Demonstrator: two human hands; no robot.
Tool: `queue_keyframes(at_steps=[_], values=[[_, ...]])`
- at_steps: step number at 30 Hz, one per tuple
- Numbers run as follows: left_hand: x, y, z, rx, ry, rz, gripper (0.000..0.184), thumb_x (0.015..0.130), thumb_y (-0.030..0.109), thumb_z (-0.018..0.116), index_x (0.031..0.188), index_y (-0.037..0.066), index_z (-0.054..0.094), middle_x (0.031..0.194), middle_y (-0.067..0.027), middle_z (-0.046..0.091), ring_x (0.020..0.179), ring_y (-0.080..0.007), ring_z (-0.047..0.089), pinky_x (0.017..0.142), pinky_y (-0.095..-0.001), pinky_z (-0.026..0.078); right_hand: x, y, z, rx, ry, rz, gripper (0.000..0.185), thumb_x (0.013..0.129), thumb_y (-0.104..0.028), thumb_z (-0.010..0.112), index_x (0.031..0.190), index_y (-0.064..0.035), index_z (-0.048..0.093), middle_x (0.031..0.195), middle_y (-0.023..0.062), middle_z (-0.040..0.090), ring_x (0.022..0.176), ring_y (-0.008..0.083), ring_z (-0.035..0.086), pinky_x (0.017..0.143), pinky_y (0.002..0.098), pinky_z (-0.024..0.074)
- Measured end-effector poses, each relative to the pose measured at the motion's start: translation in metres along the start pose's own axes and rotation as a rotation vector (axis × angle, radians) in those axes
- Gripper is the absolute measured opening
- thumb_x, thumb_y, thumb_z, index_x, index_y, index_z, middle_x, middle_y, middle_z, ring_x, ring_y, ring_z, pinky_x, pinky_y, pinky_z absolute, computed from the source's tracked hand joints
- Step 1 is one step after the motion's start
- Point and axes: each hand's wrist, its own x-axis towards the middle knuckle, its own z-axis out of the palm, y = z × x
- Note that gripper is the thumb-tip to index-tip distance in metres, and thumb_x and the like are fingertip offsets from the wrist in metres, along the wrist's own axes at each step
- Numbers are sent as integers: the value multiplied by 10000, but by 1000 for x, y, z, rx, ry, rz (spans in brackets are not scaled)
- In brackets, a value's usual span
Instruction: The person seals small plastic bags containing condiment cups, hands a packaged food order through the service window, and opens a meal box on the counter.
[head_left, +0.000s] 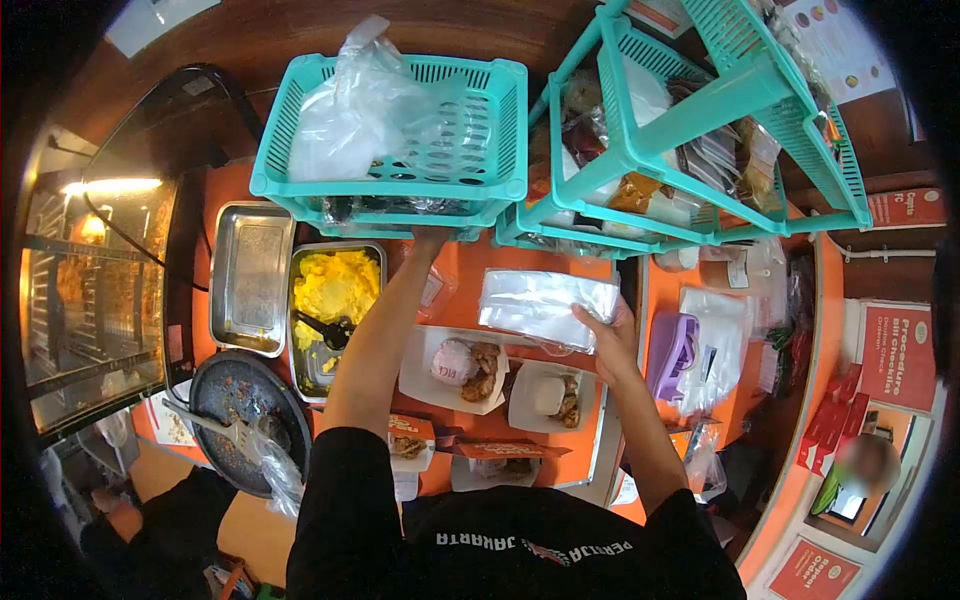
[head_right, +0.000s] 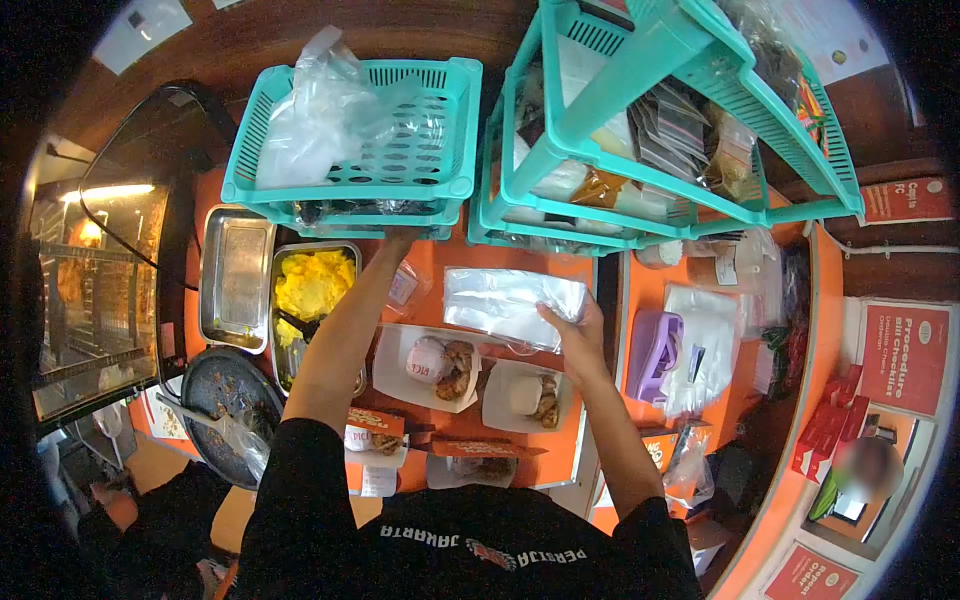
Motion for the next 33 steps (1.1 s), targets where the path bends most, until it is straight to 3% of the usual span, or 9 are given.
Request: queue_keyframes(at_steps=[9,16,19,21,25,27,28,30,33], values=[[-37,22,-35,-652,34,-342,559,1043,344,635,1519,138,428,1456,-68,538,1275,-233,561,1016,-432,539,1,12,-11,3,23,-6,472,880,-15,797,1308,-32,599,1193,81,698,1087,167,670,943,333,540],[-39,7,-52,-613,148,-309,477,1046,295,608,1461,90,493,1398,-116,586,1216,-226,601,960,-426,567,0,11,-5,-2,26,-13,475,871,-14,809,1291,-12,586,1178,79,696,1078,160,666,955,331,528],[-34,-22,-47,-317,30,-295,465,1032,196,588,1452,28,477,1309,-117,637,1080,-222,662,885,-367,582,0,11,2,25,4,-40,479,871,-4,803,1296,-12,583,1185,80,693,1083,163,664,966,332,526],[-38,-23,-47,-96,-226,-191,428,964,174,620,1346,-10,568,1304,-193,646,1112,-275,650,907,-429,565,0,7,9,5,4,-54,490,865,-6,804,1297,6,575,1179,89,690,1093,170,658,952,329,528],[-35,-28,-34,132,-110,66,430,931,141,619,1333,-8,590,1265,-177,678,1120,-330,656,954,-474,536,12,11,21,-405,-28,-298,556,834,16,790,1342,-37,569,1175,138,708,1054,233,698,917,357,556],[-31,-22,-32,157,19,367,375,882,192,708,1225,42,689,1252,-236,682,1139,-469,637,1013,-496,504,16,5,38,-755,-152,-462,647,785,39,774,1381,-103,566,1119,170,727,992,339,729,876,408,584],[-26,-35,-31,156,18,367,375,882,192,708,1225,42,689,1252,-236,682,1139,-469,637,1013,-496,504,22,2,48,-879,-219,-661,620,830,-2,707,1411,-169,571,1041,172,739,927,389,731,824,459,595],[-8,-64,-29,690,57,654,455,893,294,726,1286,71,667,1331,-201,658,1193,-441,621,1052,-504,489,35,0,66,-1091,-360,-700,595,880,-40,653,1451,-165,538,1011,159,741,907,383,732,802,464,594],[20,-93,-14,902,121,837,549,913,380,707,1382,113,607,1396,-162,623,1224,-394,613,1047,-533,490,62,5,102,-1456,-592,-685,600,956,-93,550,1541,-164,438,984,155,741,875,372,731,762,477,591]])
